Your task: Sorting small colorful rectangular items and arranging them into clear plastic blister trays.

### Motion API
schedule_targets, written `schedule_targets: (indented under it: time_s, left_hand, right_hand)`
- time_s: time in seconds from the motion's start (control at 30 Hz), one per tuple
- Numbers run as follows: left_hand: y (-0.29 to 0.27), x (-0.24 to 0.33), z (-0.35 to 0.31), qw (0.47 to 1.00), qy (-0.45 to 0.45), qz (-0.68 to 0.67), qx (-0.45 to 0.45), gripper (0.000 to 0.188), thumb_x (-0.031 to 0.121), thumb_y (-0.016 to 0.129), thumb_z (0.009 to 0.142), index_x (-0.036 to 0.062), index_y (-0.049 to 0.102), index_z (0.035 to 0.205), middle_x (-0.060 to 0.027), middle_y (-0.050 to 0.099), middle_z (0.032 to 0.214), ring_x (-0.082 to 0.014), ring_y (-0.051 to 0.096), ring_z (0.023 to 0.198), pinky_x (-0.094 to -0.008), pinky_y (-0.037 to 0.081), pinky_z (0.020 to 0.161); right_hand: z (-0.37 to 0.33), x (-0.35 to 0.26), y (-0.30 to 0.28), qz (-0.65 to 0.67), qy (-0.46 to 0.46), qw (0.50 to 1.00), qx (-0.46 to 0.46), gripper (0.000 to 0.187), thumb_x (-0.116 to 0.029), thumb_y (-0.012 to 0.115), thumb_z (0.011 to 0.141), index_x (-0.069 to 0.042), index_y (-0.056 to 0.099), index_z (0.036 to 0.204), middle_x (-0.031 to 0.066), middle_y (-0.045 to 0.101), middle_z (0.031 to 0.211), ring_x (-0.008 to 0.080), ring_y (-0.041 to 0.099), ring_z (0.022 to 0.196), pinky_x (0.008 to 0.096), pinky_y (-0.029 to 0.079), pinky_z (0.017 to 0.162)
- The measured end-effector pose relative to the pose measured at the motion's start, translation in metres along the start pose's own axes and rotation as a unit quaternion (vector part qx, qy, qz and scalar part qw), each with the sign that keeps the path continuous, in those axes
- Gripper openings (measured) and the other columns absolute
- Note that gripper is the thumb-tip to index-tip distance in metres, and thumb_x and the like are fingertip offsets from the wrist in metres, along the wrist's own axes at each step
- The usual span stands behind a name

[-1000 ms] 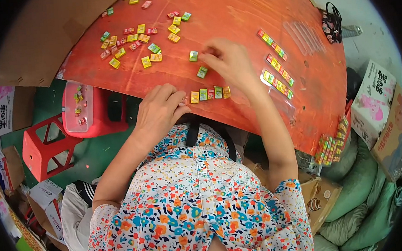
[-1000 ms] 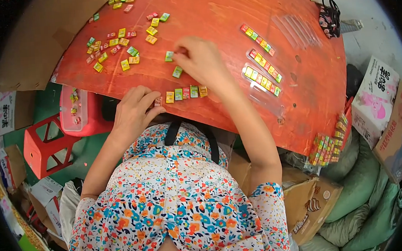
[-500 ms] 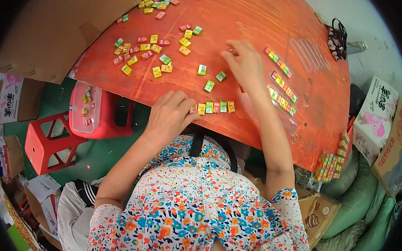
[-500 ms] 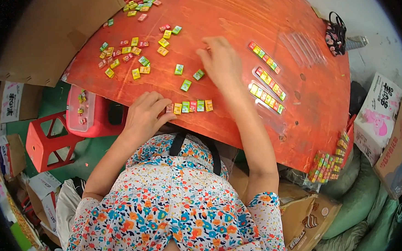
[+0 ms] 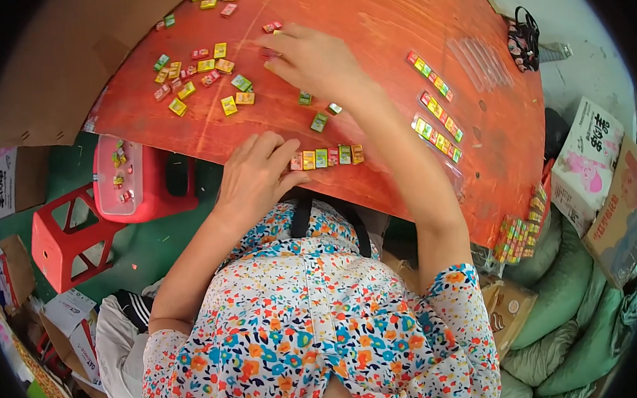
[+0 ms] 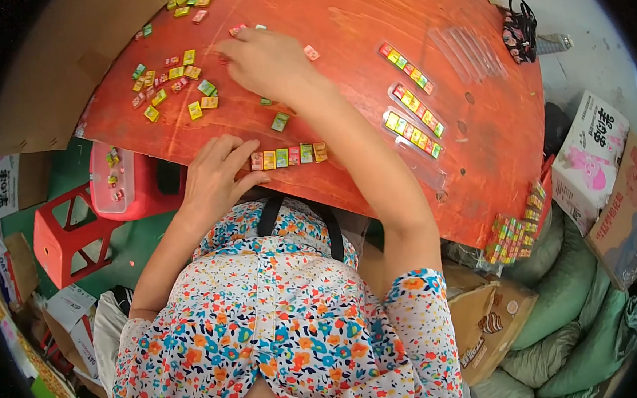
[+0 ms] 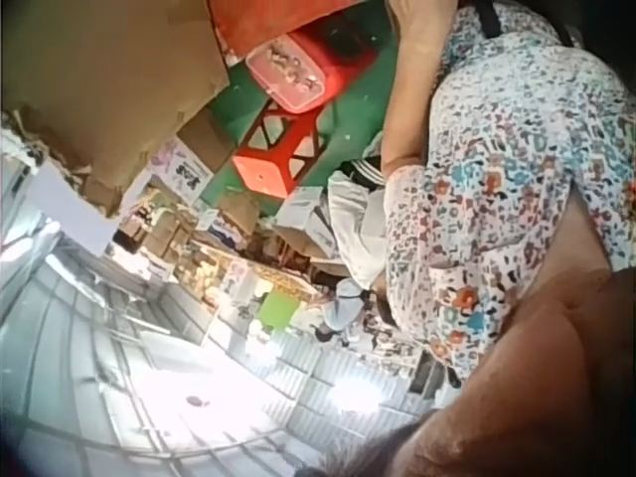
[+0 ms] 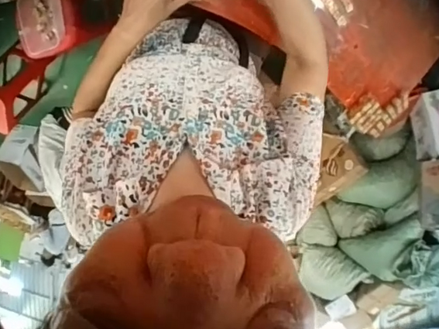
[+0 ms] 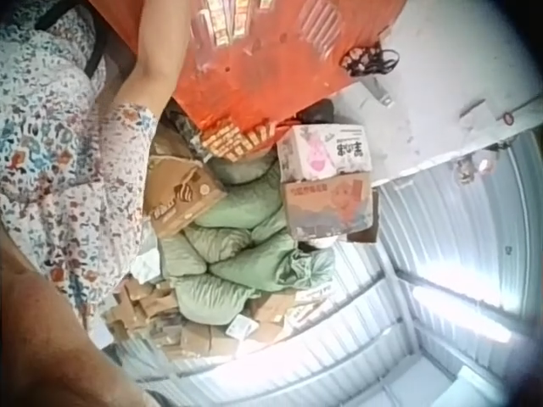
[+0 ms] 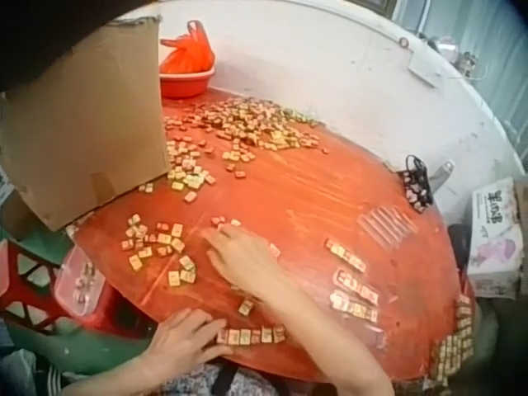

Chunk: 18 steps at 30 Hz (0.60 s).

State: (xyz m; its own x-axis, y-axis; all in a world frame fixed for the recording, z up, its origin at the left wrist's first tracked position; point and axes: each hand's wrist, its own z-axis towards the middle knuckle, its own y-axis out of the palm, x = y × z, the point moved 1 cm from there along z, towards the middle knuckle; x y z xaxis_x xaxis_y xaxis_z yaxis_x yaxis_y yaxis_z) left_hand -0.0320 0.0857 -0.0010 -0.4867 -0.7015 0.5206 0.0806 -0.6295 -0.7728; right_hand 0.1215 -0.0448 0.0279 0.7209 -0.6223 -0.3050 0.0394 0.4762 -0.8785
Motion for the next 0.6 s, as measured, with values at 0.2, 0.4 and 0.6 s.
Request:
schedule_targets:
  time_s: [0.2,0.4,0.6]
  left_hand:
    - [-0.005,0.004,-0.004,0.998,-0.025,-0.045,-0.033,0.05,0.02,0.079,0.074,0.0026,0.061,0.116,-0.0103,0.054,0.098,-0.0293,0.06,0.088,-0.0408,0.052,0.073]
    - [-0.002,0.008,0.002,0.994,-0.059,-0.065,-0.072,0.049,0.017,0.079,0.076,0.0019,0.061,0.118,-0.0117,0.054,0.099,-0.0299,0.063,0.086,-0.0407,0.053,0.071]
    - [-0.016,0.009,-0.004,0.989,-0.102,-0.085,-0.07,0.054,0.013,0.08,0.074,0.0004,0.06,0.122,-0.0133,0.056,0.104,-0.0312,0.064,0.086,-0.0405,0.054,0.071]
  right_hand:
    - [-0.126,0.012,-0.067,0.118,0.178,0.97,-0.115,0.031,-0.012,0.066,0.088,-0.005,0.063,0.119,0.0122,0.063,0.091,0.0233,0.063,0.077,0.0346,0.051,0.07]
    - [-0.175,0.0,-0.071,0.09,0.202,0.972,-0.082,0.031,-0.015,0.069,0.087,-0.003,0.063,0.115,0.0126,0.063,0.096,0.0285,0.065,0.085,0.0364,0.052,0.073]
    - [-0.151,-0.034,-0.054,0.09,0.093,0.992,-0.004,0.029,-0.02,0.073,0.084,-0.006,0.066,0.108,0.0109,0.064,0.105,0.0312,0.063,0.097,0.0402,0.05,0.082]
